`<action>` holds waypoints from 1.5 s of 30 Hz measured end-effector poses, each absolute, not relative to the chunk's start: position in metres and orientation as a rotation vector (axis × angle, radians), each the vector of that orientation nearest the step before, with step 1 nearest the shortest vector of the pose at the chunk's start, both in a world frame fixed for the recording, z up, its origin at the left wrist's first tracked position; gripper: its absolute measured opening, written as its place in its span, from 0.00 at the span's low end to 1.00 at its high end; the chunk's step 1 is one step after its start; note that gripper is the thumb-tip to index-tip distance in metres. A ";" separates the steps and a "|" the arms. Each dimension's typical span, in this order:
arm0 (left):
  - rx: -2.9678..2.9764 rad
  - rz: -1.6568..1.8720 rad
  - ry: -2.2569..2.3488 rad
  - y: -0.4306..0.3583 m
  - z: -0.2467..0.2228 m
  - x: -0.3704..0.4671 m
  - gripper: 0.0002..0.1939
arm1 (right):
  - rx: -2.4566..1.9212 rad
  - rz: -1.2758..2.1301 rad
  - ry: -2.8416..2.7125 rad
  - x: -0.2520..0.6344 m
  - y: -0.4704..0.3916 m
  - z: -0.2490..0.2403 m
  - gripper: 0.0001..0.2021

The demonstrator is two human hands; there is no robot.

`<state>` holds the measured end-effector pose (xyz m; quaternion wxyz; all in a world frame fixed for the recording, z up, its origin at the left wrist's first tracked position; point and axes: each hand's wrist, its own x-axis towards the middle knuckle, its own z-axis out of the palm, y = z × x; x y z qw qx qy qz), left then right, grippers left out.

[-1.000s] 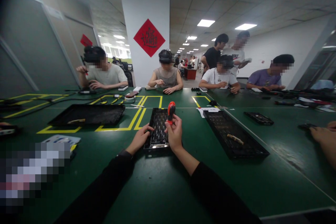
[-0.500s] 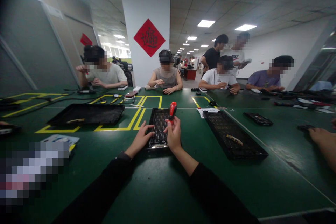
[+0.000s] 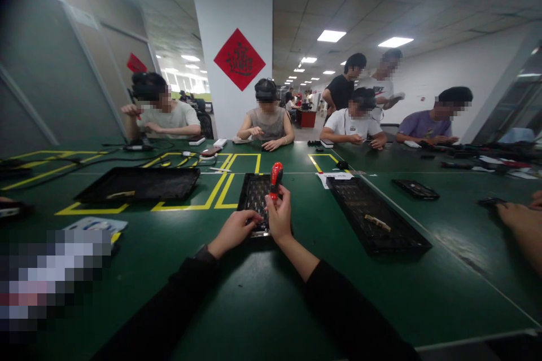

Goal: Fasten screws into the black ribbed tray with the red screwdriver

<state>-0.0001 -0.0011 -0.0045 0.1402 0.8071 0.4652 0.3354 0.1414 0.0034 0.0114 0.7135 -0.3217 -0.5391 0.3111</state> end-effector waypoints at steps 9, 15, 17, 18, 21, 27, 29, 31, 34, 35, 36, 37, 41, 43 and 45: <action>2.395 0.853 1.368 -0.004 0.001 0.000 0.09 | -0.744 0.705 -1.169 0.141 0.006 0.008 0.17; 2.364 0.797 1.348 -0.001 0.003 -0.002 0.10 | -0.718 0.743 -1.161 0.142 0.005 0.011 0.18; 2.356 0.790 1.320 0.000 0.003 -0.003 0.09 | -0.696 0.761 -1.171 0.141 0.005 0.012 0.18; 2.356 0.792 1.309 0.001 0.004 -0.004 0.09 | -0.691 0.766 -1.182 0.141 0.004 0.012 0.18; 2.370 0.808 1.284 0.002 0.003 -0.005 0.09 | -0.712 0.758 -1.218 0.141 0.002 0.013 0.15; 2.416 0.830 1.249 0.003 0.001 -0.006 0.09 | -0.641 0.778 -1.174 0.143 -0.001 0.015 0.17; 2.417 0.832 1.255 0.003 0.001 -0.006 0.09 | -0.628 0.780 -1.173 0.143 -0.002 0.016 0.16; 2.417 0.832 1.258 0.003 0.000 -0.006 0.09 | -0.639 0.765 -1.170 0.142 -0.002 0.016 0.15; 2.419 0.841 1.265 0.002 -0.001 -0.006 0.10 | -0.680 0.724 -1.153 0.142 0.000 0.014 0.14; 2.420 0.845 1.268 0.002 -0.001 -0.006 0.10 | -0.697 0.711 -1.147 0.142 0.001 0.012 0.14; 2.421 0.849 1.271 0.002 -0.001 -0.006 0.10 | -0.716 0.700 -1.145 0.143 0.002 0.011 0.14; 2.422 0.851 1.273 0.002 -0.001 -0.006 0.10 | -0.733 0.690 -1.146 0.143 0.003 0.010 0.14; 2.433 0.857 1.276 0.002 -0.002 -0.006 0.09 | -0.744 0.670 -1.163 0.144 0.003 0.011 0.16; 2.431 0.854 1.285 0.003 -0.003 -0.006 0.09 | -0.714 0.669 -1.167 0.144 0.002 0.012 0.17; 2.424 0.846 1.301 0.003 -0.003 -0.006 0.09 | -0.690 0.671 -1.171 0.143 0.001 0.013 0.17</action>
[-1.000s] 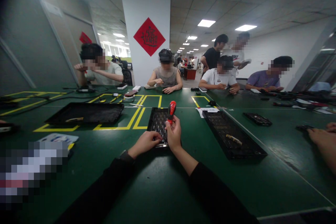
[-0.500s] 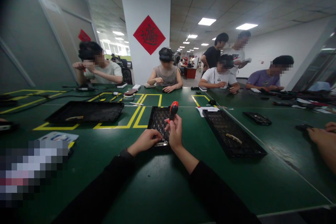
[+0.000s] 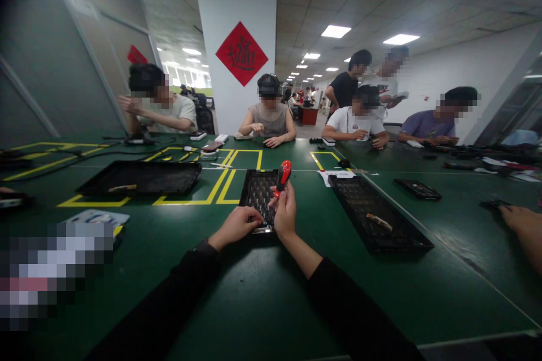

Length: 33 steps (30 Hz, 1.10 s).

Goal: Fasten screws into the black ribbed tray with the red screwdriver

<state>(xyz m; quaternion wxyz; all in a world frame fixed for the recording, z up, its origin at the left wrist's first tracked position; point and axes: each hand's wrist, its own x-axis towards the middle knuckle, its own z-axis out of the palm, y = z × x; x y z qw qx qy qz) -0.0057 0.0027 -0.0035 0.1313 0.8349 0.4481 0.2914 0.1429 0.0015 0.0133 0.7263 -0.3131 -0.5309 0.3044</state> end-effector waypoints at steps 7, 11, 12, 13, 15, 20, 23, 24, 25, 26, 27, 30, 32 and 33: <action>2.427 0.842 1.297 0.002 -0.002 -0.006 0.09 | -0.699 0.693 -1.145 0.141 0.006 0.008 0.19; 2.422 0.845 1.301 0.002 -0.002 -0.006 0.09 | -0.713 0.670 -1.135 0.142 0.007 0.007 0.23; 2.422 0.847 1.301 0.002 -0.003 -0.006 0.09 | -0.710 0.666 -1.137 0.142 0.006 0.007 0.23; 2.423 0.848 1.301 0.002 -0.003 -0.006 0.09 | -0.704 0.664 -1.138 0.142 0.006 0.008 0.24; 2.424 0.847 1.303 0.003 -0.004 -0.006 0.09 | -0.683 0.670 -1.139 0.142 0.004 0.009 0.24; 2.424 0.848 1.309 0.003 -0.004 -0.006 0.09 | -0.624 0.725 -1.157 0.142 0.001 0.012 0.19; 2.423 0.848 1.309 0.002 -0.003 -0.006 0.09 | -0.622 0.725 -1.150 0.142 0.001 0.013 0.16; 2.421 0.847 1.308 0.002 -0.003 -0.006 0.09 | -0.637 0.718 -1.148 0.142 0.001 0.013 0.16; 2.420 0.847 1.308 0.002 -0.002 -0.006 0.09 | -0.656 0.710 -1.147 0.142 0.002 0.013 0.16; 2.419 0.847 1.308 0.001 -0.002 -0.006 0.09 | -0.673 0.700 -1.145 0.141 0.002 0.012 0.16; 2.418 0.847 1.310 0.001 -0.002 -0.006 0.09 | -0.686 0.690 -1.143 0.141 0.003 0.012 0.17; 2.412 0.844 1.321 0.001 -0.002 -0.005 0.09 | -0.712 0.668 -1.148 0.141 0.003 0.010 0.19; 2.409 0.841 1.324 0.001 -0.002 -0.005 0.09 | -0.730 0.655 -1.165 0.142 0.003 0.009 0.19; 2.410 0.840 1.322 0.001 -0.002 -0.005 0.09 | -0.736 0.654 -1.174 0.142 0.003 0.009 0.19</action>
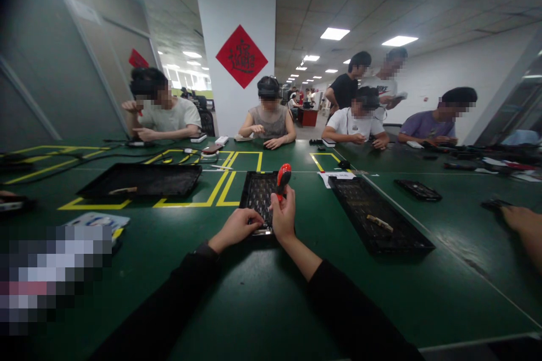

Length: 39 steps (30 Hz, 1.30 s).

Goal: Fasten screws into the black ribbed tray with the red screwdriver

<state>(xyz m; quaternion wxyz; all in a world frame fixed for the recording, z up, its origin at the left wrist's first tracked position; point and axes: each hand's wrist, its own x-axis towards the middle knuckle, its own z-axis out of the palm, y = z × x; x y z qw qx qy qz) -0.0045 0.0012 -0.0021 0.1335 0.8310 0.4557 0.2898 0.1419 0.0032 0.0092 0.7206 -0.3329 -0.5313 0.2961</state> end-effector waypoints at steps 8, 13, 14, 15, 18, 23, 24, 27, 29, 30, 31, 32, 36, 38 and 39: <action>2.393 0.841 1.333 0.001 -0.002 -0.004 0.09 | -0.660 0.706 -1.152 0.141 0.002 0.012 0.20; 2.398 0.841 1.329 0.001 -0.001 -0.004 0.09 | -0.652 0.712 -1.149 0.141 0.002 0.011 0.17; 2.398 0.841 1.329 0.001 -0.001 -0.004 0.10 | -0.658 0.708 -1.142 0.140 0.002 0.011 0.18; 2.399 0.839 1.326 0.000 0.000 -0.004 0.10 | -0.664 0.700 -1.134 0.140 0.003 0.011 0.19; 2.399 0.830 1.325 0.000 0.001 -0.005 0.09 | -0.692 0.659 -1.132 0.140 0.004 0.010 0.22; 2.398 0.839 1.330 0.000 0.001 -0.005 0.09 | -0.712 0.597 -1.174 0.140 0.002 0.012 0.24; 2.399 0.840 1.329 0.000 0.000 -0.005 0.09 | -0.707 0.603 -1.177 0.140 0.002 0.013 0.25; 2.403 0.832 1.329 0.000 0.000 -0.005 0.09 | -0.704 0.626 -1.175 0.140 0.001 0.013 0.29; 2.406 0.829 1.332 0.000 0.001 -0.004 0.09 | -0.698 0.630 -1.179 0.140 0.000 0.013 0.27; 2.407 0.830 1.332 0.000 0.001 -0.004 0.09 | -0.690 0.635 -1.183 0.140 0.000 0.013 0.25; 2.406 0.832 1.332 0.000 0.001 -0.004 0.09 | -0.681 0.644 -1.186 0.140 0.000 0.012 0.23; 2.404 0.834 1.332 -0.001 0.001 -0.004 0.09 | -0.674 0.653 -1.189 0.141 0.000 0.012 0.21; 2.389 0.828 1.344 -0.001 0.002 -0.005 0.09 | -0.677 0.666 -1.170 0.140 0.001 0.011 0.18; 2.386 0.824 1.348 -0.001 0.002 -0.005 0.09 | -0.685 0.658 -1.158 0.140 0.003 0.010 0.20; 2.386 0.825 1.346 -0.001 0.002 -0.005 0.09 | -0.689 0.646 -1.153 0.140 0.004 0.010 0.21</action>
